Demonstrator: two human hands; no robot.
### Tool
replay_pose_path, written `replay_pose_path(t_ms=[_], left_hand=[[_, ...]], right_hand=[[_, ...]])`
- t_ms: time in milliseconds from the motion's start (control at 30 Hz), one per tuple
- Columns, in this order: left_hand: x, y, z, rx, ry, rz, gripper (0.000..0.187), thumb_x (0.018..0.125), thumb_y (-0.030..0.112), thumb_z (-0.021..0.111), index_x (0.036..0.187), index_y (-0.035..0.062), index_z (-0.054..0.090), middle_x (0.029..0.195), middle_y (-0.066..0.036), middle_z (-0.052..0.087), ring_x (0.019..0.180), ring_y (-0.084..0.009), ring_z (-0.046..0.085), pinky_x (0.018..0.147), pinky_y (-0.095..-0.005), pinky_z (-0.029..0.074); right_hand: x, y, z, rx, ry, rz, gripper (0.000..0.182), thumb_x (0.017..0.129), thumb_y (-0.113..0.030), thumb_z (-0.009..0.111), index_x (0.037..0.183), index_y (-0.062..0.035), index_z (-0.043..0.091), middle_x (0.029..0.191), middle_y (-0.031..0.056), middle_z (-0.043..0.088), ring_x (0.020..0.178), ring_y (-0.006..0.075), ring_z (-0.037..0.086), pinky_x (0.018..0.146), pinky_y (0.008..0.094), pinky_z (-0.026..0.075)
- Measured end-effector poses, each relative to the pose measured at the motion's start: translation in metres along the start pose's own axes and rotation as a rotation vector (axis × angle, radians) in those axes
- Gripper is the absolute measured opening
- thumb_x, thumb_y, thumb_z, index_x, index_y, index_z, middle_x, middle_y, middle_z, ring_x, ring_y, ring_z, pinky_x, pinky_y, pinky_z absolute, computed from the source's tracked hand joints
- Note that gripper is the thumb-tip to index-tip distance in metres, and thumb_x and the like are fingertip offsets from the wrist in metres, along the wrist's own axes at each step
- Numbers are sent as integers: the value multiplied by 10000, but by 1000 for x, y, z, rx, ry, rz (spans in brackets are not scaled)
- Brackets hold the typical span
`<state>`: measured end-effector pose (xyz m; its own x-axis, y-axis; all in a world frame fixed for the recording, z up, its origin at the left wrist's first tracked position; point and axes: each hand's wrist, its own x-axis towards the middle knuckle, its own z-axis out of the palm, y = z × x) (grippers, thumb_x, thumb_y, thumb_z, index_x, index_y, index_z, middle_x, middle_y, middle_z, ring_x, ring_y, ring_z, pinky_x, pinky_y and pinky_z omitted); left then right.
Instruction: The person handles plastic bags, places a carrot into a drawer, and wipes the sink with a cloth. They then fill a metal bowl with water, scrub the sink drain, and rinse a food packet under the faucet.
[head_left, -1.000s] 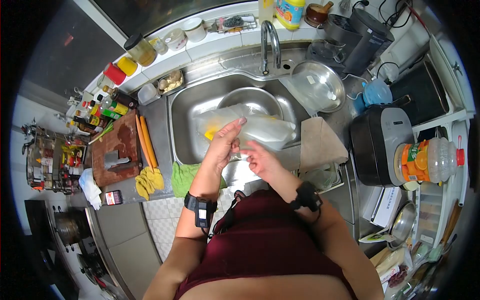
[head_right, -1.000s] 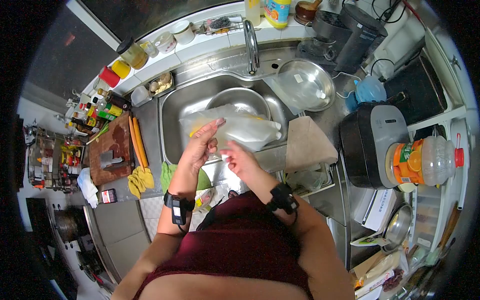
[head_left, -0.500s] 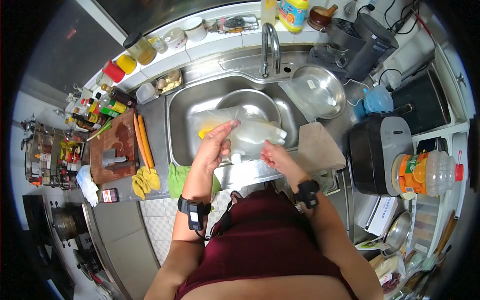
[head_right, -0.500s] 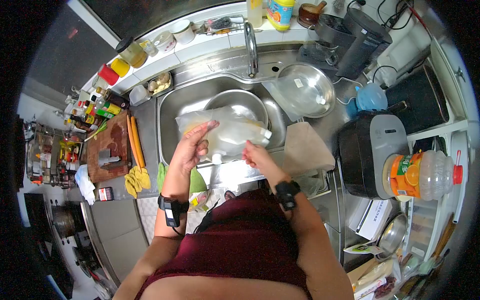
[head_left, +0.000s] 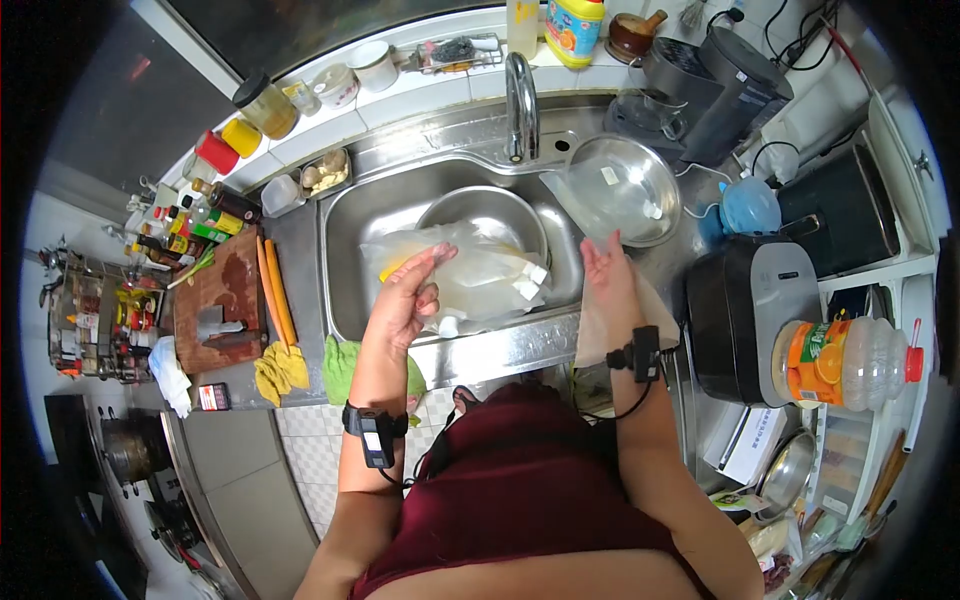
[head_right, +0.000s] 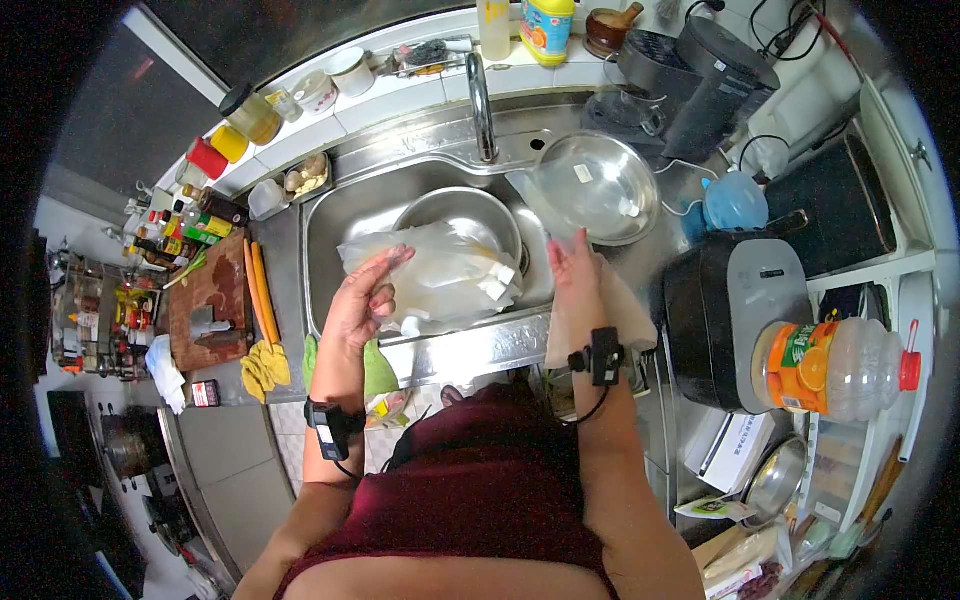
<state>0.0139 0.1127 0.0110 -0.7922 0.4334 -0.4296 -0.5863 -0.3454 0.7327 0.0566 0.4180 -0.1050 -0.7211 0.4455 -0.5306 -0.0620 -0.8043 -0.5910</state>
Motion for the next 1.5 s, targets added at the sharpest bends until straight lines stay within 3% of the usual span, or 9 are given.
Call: replay_pose_path(t_ms=[167,367,500,567,667,767,1167,1267,1500], left_hand=[[1,1,-1,-22,26,7,306,883,138,482,1166,26,514,1199,-94,534,454,-18,264,391,-139,229],[2,4,-2,-92,16,41,271,875,129,503,1120,20,542,1146,-110,564,447,-35,298,386,-167,269],[4,4,-3,-55,31,49,280,876,131,499,1131,21,534,1152,-83,559,455,-30,295,389,-158,264],[2,5,-1,-22,26,49,300,881,136,487,1154,15,516,1188,-62,538,463,-18,281,391,-143,246],[-1,7,-3,-14,28,54,298,882,131,482,1153,14,517,1188,-59,538,465,-17,286,391,-142,248],[-2,6,-10,-20,3,53,294,880,125,479,1150,18,521,1195,-61,534,465,-19,289,394,-143,247],[-20,5,-18,67,-51,51,295,877,134,486,1141,13,534,1188,-65,543,463,-24,309,402,-149,257],[-23,9,-20,93,-19,53,298,878,137,487,1148,20,532,1182,-56,548,460,-23,307,401,-147,260],[-28,5,-23,66,-50,13,281,879,130,492,1139,37,543,1139,-26,565,460,-27,331,402,-155,280]], right_hand=[[-3,-13,-8,17,-41,-69,249,836,22,495,1082,-2,466,945,93,562,816,152,558,654,224,475],[-79,-32,-37,67,-618,330,302,818,31,473,1120,19,480,972,82,556,796,112,549,655,221,463],[-99,-15,-58,-313,-686,412,349,839,-38,417,1176,49,439,960,68,572,713,65,537,571,175,437],[-98,-9,-59,41,-886,678,366,842,-65,402,1185,61,426,928,56,579,631,44,517,507,152,411],[-126,-18,-32,-264,-497,640,383,830,-47,406,1196,65,412,828,26,561,516,20,441,409,146,348],[-91,0,-71,27,-832,694,335,845,-43,396,1166,37,446,806,25,550,494,24,414,411,155,346],[-121,48,-3,322,-320,657,253,903,-97,372,1115,-88,511,858,20,563,535,59,445,453,187,370],[-106,70,-25,328,-438,823,247,902,-99,382,1116,-101,505,829,-8,530,521,61,419,446,183,347],[-78,86,0,-139,-455,433,244,889,-125,479,1131,-88,477,833,-20,504,563,67,427,444,191,337]])
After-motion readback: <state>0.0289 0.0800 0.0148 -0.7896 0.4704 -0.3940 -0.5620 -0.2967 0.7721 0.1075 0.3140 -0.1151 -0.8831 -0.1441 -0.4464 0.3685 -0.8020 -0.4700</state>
